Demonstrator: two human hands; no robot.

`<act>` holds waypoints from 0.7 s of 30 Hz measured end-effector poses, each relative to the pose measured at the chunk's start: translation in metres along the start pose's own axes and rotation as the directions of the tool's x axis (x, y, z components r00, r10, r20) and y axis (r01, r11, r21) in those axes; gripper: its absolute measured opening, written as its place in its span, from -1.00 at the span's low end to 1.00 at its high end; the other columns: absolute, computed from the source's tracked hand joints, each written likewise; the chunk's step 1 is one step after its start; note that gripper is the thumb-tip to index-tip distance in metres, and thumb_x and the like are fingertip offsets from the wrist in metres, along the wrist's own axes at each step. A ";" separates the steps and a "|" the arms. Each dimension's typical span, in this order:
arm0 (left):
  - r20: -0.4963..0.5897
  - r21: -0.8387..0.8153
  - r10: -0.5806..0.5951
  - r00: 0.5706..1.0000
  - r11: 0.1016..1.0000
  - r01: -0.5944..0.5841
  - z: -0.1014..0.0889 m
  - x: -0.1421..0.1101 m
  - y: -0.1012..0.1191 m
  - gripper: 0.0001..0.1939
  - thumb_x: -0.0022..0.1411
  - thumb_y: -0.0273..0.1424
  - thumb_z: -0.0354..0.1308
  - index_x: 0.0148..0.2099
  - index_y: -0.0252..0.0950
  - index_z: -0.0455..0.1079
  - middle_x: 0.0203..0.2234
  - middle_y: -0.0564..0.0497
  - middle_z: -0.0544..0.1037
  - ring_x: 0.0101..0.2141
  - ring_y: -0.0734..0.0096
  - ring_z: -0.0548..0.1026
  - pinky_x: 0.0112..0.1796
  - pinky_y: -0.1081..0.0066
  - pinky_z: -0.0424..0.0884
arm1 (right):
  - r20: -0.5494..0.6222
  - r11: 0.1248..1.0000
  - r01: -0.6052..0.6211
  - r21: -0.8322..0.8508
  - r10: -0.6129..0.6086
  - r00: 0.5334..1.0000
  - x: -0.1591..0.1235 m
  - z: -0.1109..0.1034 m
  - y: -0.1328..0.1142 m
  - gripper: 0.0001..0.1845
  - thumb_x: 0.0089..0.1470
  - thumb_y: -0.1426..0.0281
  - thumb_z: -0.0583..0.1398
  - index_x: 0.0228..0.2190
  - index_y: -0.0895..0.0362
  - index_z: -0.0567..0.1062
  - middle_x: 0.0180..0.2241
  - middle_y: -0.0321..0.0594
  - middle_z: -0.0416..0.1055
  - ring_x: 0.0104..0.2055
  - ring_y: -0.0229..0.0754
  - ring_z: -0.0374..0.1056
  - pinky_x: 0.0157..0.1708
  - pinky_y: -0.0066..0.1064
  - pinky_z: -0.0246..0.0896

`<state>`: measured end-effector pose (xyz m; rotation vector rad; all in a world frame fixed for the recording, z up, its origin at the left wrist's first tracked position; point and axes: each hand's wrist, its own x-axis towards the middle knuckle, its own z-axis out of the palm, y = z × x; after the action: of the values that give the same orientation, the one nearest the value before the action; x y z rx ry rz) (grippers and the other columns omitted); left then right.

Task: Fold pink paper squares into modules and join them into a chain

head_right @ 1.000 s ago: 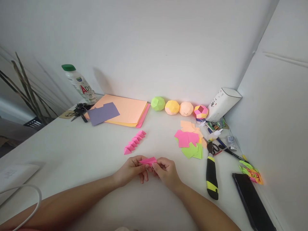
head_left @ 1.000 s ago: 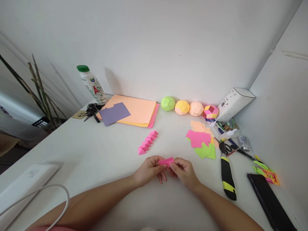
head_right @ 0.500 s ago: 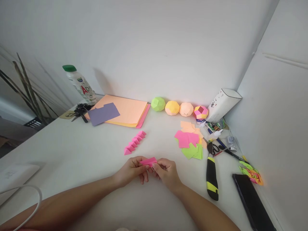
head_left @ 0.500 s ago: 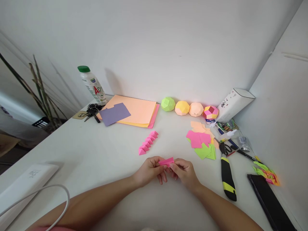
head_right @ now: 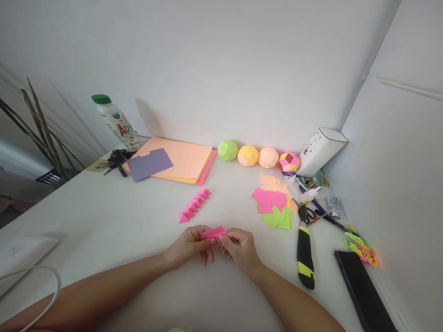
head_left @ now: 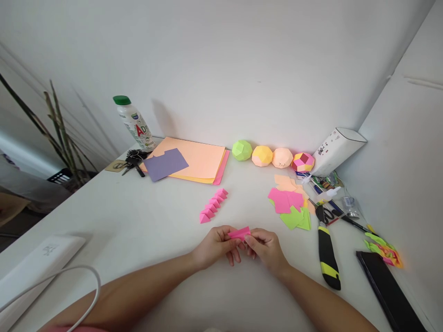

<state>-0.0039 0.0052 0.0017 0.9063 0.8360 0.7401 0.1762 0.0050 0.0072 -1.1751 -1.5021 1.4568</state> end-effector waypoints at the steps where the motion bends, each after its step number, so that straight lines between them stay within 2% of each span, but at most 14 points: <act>1: 0.001 0.005 -0.003 1.000 1.000 0.003 0.000 0.000 0.001 -0.70 0.05 -0.22 0.25 -0.34 -0.37 0.35 -0.48 -0.01 0.55 -0.58 0.40 0.53 -0.63 0.48 0.42 | 0.000 1.000 0.004 -0.003 -0.004 1.000 0.000 0.000 0.000 -0.66 0.07 0.26 0.17 -0.61 0.21 0.47 -0.61 -0.28 0.31 -0.65 -0.35 0.18 -0.65 -0.49 0.13; 9: -0.001 0.101 -0.058 0.998 0.993 0.058 0.004 -0.003 0.003 -0.63 0.11 -0.09 0.13 -0.39 -0.34 0.29 -0.67 0.09 0.47 -0.73 0.47 0.44 -0.73 0.53 0.30 | 0.004 0.999 0.043 -0.033 -0.043 0.999 0.000 -0.001 0.001 -0.69 0.08 0.26 0.16 -0.56 0.20 0.51 -0.64 -0.31 0.28 -0.66 -0.36 0.15 -0.66 -0.49 0.10; 21: -0.031 0.200 -0.037 0.999 0.979 0.043 0.008 -0.007 0.002 -0.63 0.13 -0.07 0.09 -0.41 -0.30 0.24 -0.69 0.14 0.42 -0.75 0.53 0.38 -0.71 0.53 0.27 | 0.025 0.998 0.028 -0.055 -0.026 0.999 -0.001 0.002 -0.004 -0.70 0.06 0.26 0.15 -0.60 0.18 0.41 -0.63 -0.31 0.25 -0.63 -0.34 0.14 -0.63 -0.49 0.09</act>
<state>-0.0010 -0.0025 0.0085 1.0581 0.9633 0.6418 0.1736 0.0038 0.0110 -1.1690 -1.5780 1.4244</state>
